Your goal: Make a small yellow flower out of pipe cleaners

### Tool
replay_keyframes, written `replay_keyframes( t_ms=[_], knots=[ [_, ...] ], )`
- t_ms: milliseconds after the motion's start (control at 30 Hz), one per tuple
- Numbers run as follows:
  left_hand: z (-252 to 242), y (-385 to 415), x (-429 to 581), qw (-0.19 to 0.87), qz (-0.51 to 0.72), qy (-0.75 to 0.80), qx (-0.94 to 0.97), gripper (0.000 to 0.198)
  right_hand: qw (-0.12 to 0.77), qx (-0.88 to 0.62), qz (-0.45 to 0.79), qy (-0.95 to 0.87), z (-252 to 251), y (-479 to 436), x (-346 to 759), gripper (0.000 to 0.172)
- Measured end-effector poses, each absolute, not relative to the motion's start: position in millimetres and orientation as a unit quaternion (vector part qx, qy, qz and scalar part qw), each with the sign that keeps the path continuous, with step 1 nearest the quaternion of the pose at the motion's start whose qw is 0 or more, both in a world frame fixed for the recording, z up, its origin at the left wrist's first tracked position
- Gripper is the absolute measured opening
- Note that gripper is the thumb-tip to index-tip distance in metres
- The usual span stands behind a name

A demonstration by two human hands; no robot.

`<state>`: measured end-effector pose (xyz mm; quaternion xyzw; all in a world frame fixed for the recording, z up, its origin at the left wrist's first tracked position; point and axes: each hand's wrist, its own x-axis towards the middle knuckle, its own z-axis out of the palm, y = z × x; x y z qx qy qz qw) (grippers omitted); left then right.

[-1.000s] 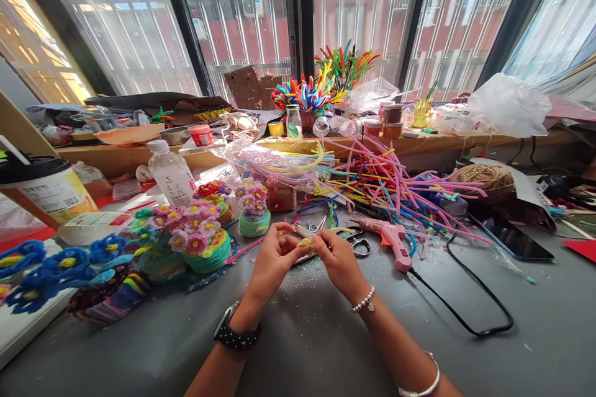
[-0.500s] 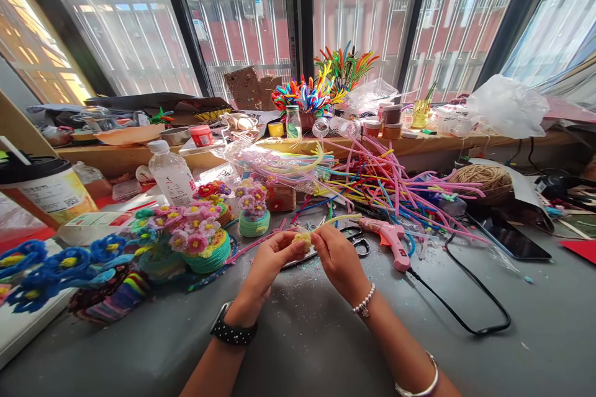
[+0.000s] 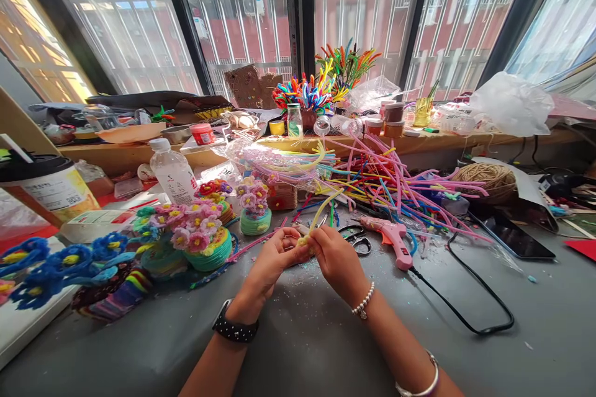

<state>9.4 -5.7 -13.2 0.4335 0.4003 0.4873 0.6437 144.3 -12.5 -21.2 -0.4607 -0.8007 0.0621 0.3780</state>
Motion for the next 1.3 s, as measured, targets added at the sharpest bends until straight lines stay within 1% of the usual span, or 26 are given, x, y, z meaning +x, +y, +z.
replay_keyframes(
  t_ms=[100,233,400,600,667,767,867,933,1000,1133,1300],
  knots=[
    [-14.2,-4.9,9.6,0.645,0.486,0.405,0.429,0.040,0.370,-0.462,0.041,-0.805,-22.5,-11.8,145.7,0.016],
    [-14.1,-4.8,9.5,0.649,0.479,0.404,0.431,0.043,0.382,-0.457,0.031,-0.802,-26.2,-10.7,146.2,0.013],
    [-14.4,-5.3,10.0,0.646,0.476,0.407,0.436,0.046,0.368,-0.440,-0.008,-0.819,-29.9,-8.6,146.8,0.018],
    [-15.2,-5.1,10.6,0.647,0.475,0.391,0.450,0.042,0.313,-0.426,-0.092,-0.844,-25.2,-11.6,147.7,0.025],
    [-15.9,-4.6,10.9,0.644,0.479,0.393,0.449,0.043,0.319,-0.434,-0.085,-0.838,-23.7,-12.3,147.2,0.024],
    [-18.0,-2.7,11.5,0.639,0.486,0.393,0.448,0.041,0.359,-0.462,-0.027,-0.810,-23.5,-10.9,147.0,0.022],
    [-18.7,-0.5,10.3,0.624,0.508,0.398,0.441,0.038,0.374,-0.484,0.007,-0.791,-24.1,-7.4,149.3,0.026],
    [-17.2,0.4,7.8,0.609,0.529,0.404,0.432,0.036,0.366,-0.507,0.000,-0.781,-24.3,-5.0,152.2,0.029],
    [-14.4,0.8,4.3,0.597,0.553,0.404,0.418,0.034,0.345,-0.535,-0.005,-0.771,-25.1,-2.9,155.2,0.028],
    [-9.8,1.0,-0.7,0.591,0.599,0.387,0.377,0.026,0.295,-0.574,0.007,-0.764,-30.2,0.9,160.1,0.019],
    [-9.9,2.1,0.1,0.588,0.612,0.385,0.362,0.023,0.287,-0.580,-0.001,-0.762,-35.8,4.6,163.0,0.012]
  ],
)
